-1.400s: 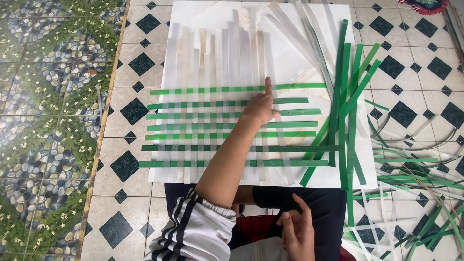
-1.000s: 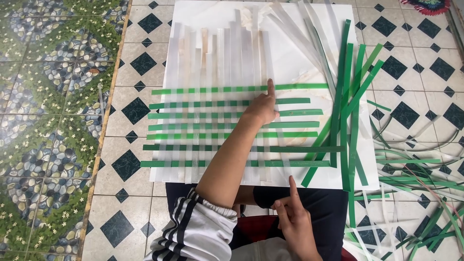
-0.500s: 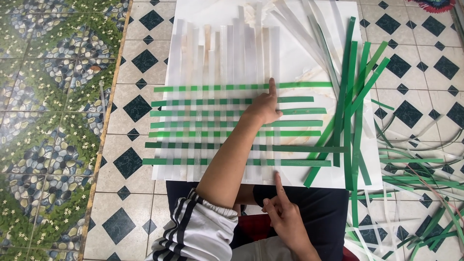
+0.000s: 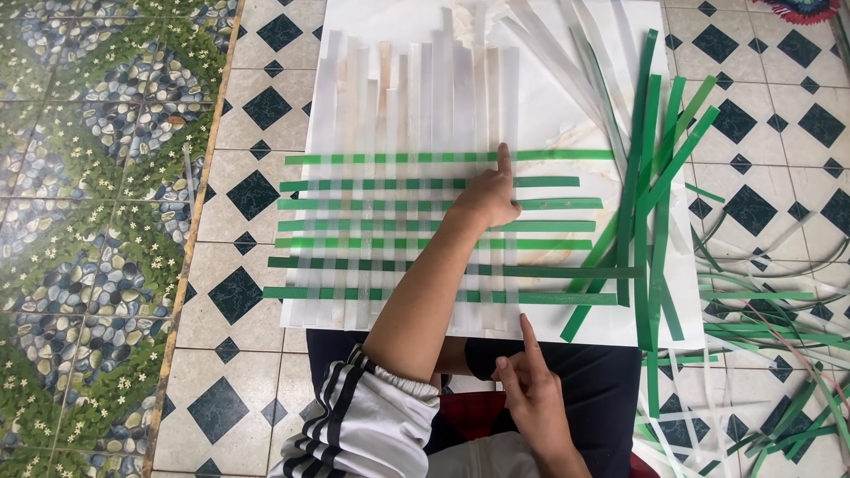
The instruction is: Weaving green and white plastic strips together on a flat surface to create a mat or pattern.
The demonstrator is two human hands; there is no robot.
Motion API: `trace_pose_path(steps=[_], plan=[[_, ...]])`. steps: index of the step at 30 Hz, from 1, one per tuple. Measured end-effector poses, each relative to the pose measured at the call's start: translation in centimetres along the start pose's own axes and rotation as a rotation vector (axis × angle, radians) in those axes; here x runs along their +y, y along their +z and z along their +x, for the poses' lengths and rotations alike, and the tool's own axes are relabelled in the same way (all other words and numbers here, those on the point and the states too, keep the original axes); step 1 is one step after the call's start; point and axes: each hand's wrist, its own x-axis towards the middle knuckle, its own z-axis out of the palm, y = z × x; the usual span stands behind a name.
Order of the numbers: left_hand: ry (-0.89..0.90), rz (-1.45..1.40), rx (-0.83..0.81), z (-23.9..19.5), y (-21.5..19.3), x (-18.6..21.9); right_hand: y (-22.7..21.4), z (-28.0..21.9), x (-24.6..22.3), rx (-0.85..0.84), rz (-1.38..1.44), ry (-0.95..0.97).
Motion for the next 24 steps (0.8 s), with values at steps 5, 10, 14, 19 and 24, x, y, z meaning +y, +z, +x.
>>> trace_pose_path(steps=[5, 10, 14, 19, 24], plan=[[0.004, 0.000, 0.008, 0.2, 0.1, -0.1, -0.1, 0.3, -0.7, 0.045, -0.066, -0.045], [0.016, 0.015, 0.028, 0.0, 0.0, -0.1, 0.1, 0.5, 0.1, 0.058, -0.170, -0.100], [0.016, 0.000, 0.021, 0.0, 0.2, -0.2, 0.3, 0.4, 0.0, 0.050, -0.326, -0.039], [0.031, -0.017, 0.050, 0.5, 0.5, -0.5, 0.2, 0.4, -0.1, 0.043, -0.452, 0.002], [0.050, -0.003, 0.085, 0.8, 0.7, -0.6, -0.2, 0.5, 0.1, 0.059, -0.432, 0.011]])
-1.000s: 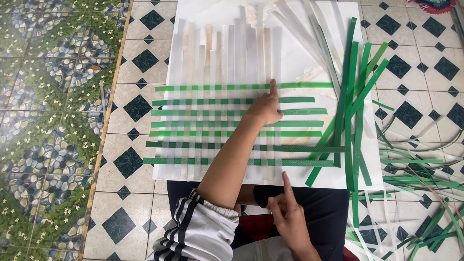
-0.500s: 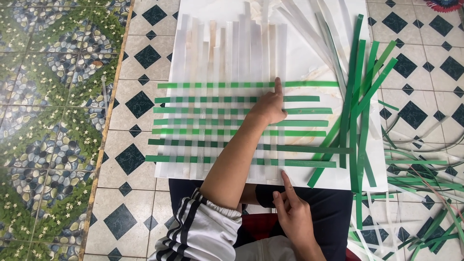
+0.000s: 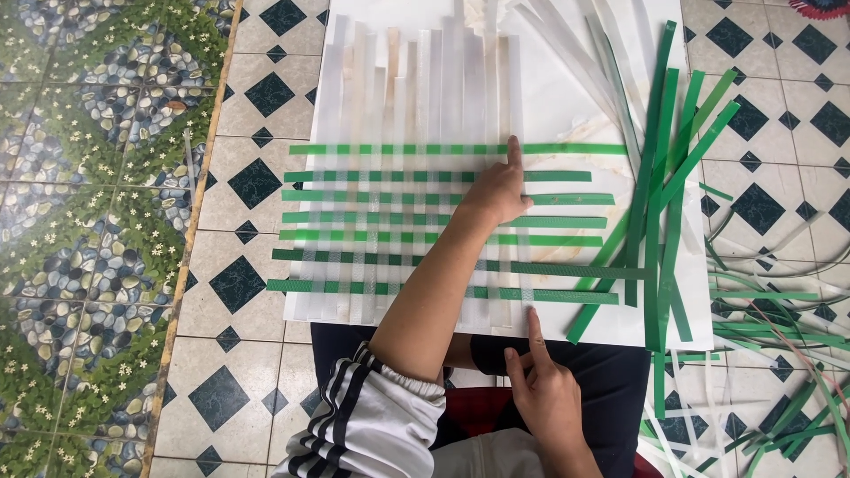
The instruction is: Weaving green and white plastic strips together on a flat surface to create a mat or pattern.
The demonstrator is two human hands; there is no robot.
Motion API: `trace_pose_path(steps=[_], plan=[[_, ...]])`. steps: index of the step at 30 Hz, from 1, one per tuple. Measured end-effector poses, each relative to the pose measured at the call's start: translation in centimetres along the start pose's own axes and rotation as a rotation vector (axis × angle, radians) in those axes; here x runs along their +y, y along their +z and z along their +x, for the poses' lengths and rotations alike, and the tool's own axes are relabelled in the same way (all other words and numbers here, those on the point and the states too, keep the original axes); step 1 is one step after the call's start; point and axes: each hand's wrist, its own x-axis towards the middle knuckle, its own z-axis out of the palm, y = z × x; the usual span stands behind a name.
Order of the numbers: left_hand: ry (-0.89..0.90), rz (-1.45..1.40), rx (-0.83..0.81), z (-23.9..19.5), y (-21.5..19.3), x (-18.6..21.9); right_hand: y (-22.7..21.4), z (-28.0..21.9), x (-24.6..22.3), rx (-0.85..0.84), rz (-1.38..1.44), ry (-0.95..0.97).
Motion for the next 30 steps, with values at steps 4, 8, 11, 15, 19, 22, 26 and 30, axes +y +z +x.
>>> trace_pose_path(steps=[4, 8, 11, 15, 19, 22, 26, 30], plan=[[-0.010, 0.008, -0.028, -0.2, -0.3, 0.3, 0.4, -0.2, -0.3, 0.018, -0.012, -0.035], [-0.033, -0.025, -0.079, -0.3, -0.7, 0.2, 0.5, -0.2, -1.3, -0.058, -0.017, -0.028], [-0.023, -0.036, -0.079, -0.1, -0.4, 0.0, 0.6, -0.2, -1.6, -0.097, -0.001, -0.024], [0.007, -0.027, -0.071, 0.1, -0.2, -0.4, 0.7, -0.2, -1.4, -0.163, 0.056, -0.011], [0.004, -0.050, -0.078, 0.2, -0.2, -0.7, 1.1, -0.3, -1.4, -0.177, 0.029, -0.003], [0.012, -0.075, -0.056, 0.5, 0.2, -1.1, 1.6, -0.3, -1.3, -0.156, 0.039, -0.053], [0.030, -0.104, -0.018, 0.6, 0.6, -1.5, 1.4, -0.3, -1.5, -0.169, 0.008, -0.027], [0.054, -0.156, 0.046, -0.3, 0.7, -1.7, 1.3, -0.3, -1.7, -0.186, -0.029, -0.011]])
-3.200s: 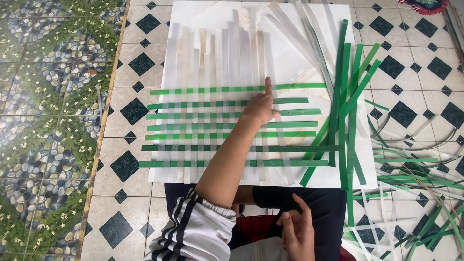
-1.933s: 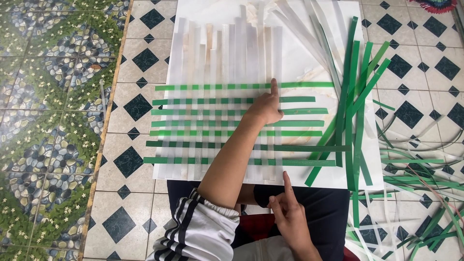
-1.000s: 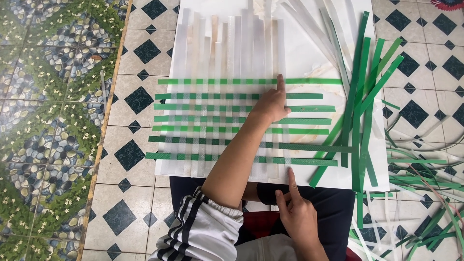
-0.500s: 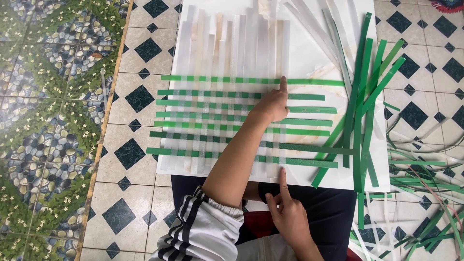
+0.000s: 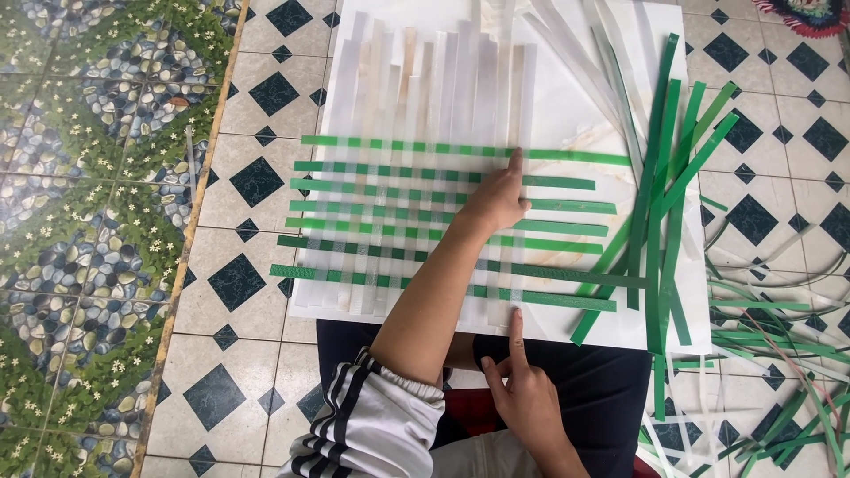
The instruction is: Weaving green and white plastic strips together on a flat surface to create a mat or pattern.
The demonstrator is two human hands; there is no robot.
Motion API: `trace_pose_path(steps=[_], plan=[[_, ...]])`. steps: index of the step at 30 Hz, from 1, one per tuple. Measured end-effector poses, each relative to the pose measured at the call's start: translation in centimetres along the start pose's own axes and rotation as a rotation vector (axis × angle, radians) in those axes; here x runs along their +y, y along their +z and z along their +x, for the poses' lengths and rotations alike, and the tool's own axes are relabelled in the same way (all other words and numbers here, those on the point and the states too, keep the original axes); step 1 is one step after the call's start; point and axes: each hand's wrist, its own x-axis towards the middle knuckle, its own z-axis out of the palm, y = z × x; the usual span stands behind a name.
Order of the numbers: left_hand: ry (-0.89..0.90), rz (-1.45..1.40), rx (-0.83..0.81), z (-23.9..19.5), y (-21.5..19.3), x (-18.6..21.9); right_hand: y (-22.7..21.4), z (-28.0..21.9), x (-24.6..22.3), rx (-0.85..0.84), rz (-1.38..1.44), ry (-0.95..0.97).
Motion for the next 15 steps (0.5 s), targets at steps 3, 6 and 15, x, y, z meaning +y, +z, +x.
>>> trace_pose_path(steps=[3, 6, 15], plan=[[0.046, -0.028, 0.061, -0.5, 0.2, -0.2, 0.1, -0.1, -0.2, -0.016, -0.026, -0.015], [0.170, -0.049, 0.189, 0.8, 1.8, -1.9, 0.4, -0.1, 0.0, -0.039, -0.051, -0.002], [0.118, 0.074, 0.267, 1.8, 3.3, -2.1, -0.3, 0.0, 0.6, -0.060, -0.267, -0.034]])
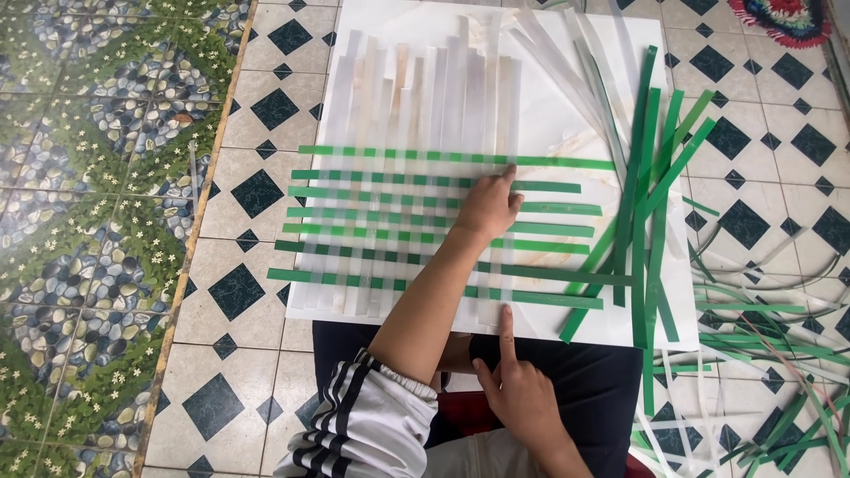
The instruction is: Weaving green and white plastic strips together on a flat surface to create a mat or pattern.
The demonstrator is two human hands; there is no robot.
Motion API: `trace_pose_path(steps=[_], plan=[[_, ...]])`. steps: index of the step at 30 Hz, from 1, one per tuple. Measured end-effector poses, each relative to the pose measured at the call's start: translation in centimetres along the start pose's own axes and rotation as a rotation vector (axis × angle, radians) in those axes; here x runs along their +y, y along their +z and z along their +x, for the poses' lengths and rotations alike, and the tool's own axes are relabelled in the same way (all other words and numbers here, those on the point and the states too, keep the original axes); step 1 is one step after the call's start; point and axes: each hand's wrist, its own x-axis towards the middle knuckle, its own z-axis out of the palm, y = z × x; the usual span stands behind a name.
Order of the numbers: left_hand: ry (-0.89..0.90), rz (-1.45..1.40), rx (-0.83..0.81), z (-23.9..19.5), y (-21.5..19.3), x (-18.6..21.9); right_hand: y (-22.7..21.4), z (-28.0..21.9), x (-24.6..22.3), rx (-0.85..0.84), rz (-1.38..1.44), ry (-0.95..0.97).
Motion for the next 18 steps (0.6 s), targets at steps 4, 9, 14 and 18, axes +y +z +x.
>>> trace_pose_path(steps=[4, 9, 14, 18], plan=[[-0.004, -0.023, -0.014, -1.0, -1.4, 0.7, -0.9, 0.1, 0.0, -0.001, -0.043, -0.020], [0.373, -0.195, 0.217, -3.3, -1.5, -1.3, -1.7, -0.1, 0.0, -0.062, -0.017, -0.018], [0.467, 0.122, 0.351, -7.2, -2.8, -1.7, -1.8, 0.3, 0.0, -0.085, -0.044, -0.039], [0.420, 0.422, 0.310, -9.0, -2.9, -1.5, -1.5, 1.0, -0.1, -0.088, -0.061, -0.039]])
